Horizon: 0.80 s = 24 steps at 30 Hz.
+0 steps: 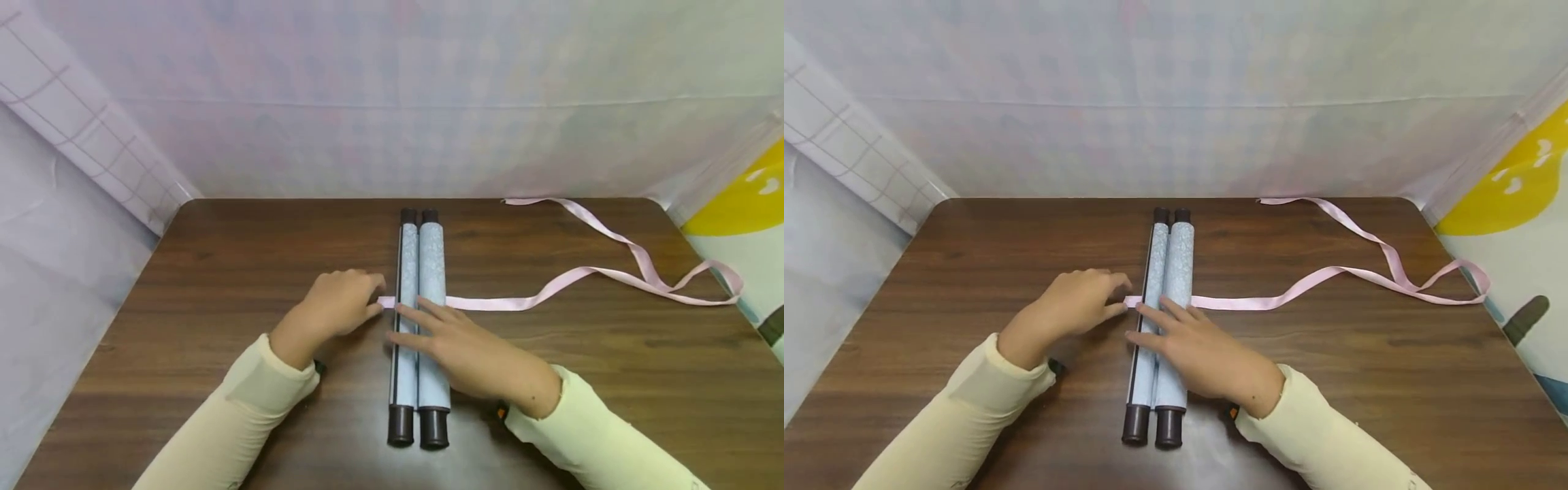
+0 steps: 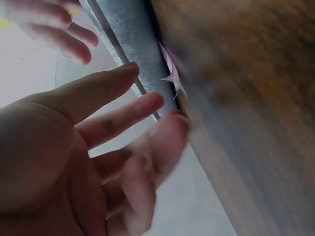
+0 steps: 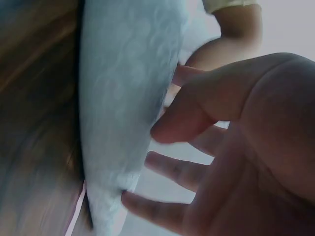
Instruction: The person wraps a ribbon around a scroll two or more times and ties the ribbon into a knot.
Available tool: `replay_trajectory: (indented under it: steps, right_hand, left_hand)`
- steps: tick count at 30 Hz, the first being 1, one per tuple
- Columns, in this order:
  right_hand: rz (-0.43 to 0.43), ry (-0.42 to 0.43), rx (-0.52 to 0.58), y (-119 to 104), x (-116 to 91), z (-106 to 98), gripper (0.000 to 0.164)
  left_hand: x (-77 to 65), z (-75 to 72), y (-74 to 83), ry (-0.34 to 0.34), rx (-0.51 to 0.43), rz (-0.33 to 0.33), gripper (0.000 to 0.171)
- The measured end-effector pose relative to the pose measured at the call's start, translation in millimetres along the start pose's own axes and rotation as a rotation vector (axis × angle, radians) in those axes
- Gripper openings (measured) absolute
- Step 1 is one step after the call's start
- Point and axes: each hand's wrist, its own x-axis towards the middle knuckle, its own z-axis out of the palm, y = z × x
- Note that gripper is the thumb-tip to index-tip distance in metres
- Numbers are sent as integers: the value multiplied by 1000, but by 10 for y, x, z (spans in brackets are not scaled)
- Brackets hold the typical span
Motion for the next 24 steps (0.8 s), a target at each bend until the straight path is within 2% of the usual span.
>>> replay_trajectory:
  steps: [5,9,13,17,21,24]
  right_hand:
    - [9,-64,-22,-46,7,22,76]
    - [11,-63,-18,-29,12,55,76]
    - [13,-54,-19,-24,7,70,77]
    - [12,-51,-10,-24,11,62,78]
    - [10,-54,3,-28,13,56,80]
    - [13,-61,12,-26,12,60,83]
  left_hand:
    - [27,63,6,9,1,18,23]
    - [68,115,25,20,19,12,23]
    - [97,140,102,45,26,32,24]
    - [120,145,157,82,3,32,15]
    - [137,170,151,106,-8,18,7]
    - [147,188,134,117,8,30,8]
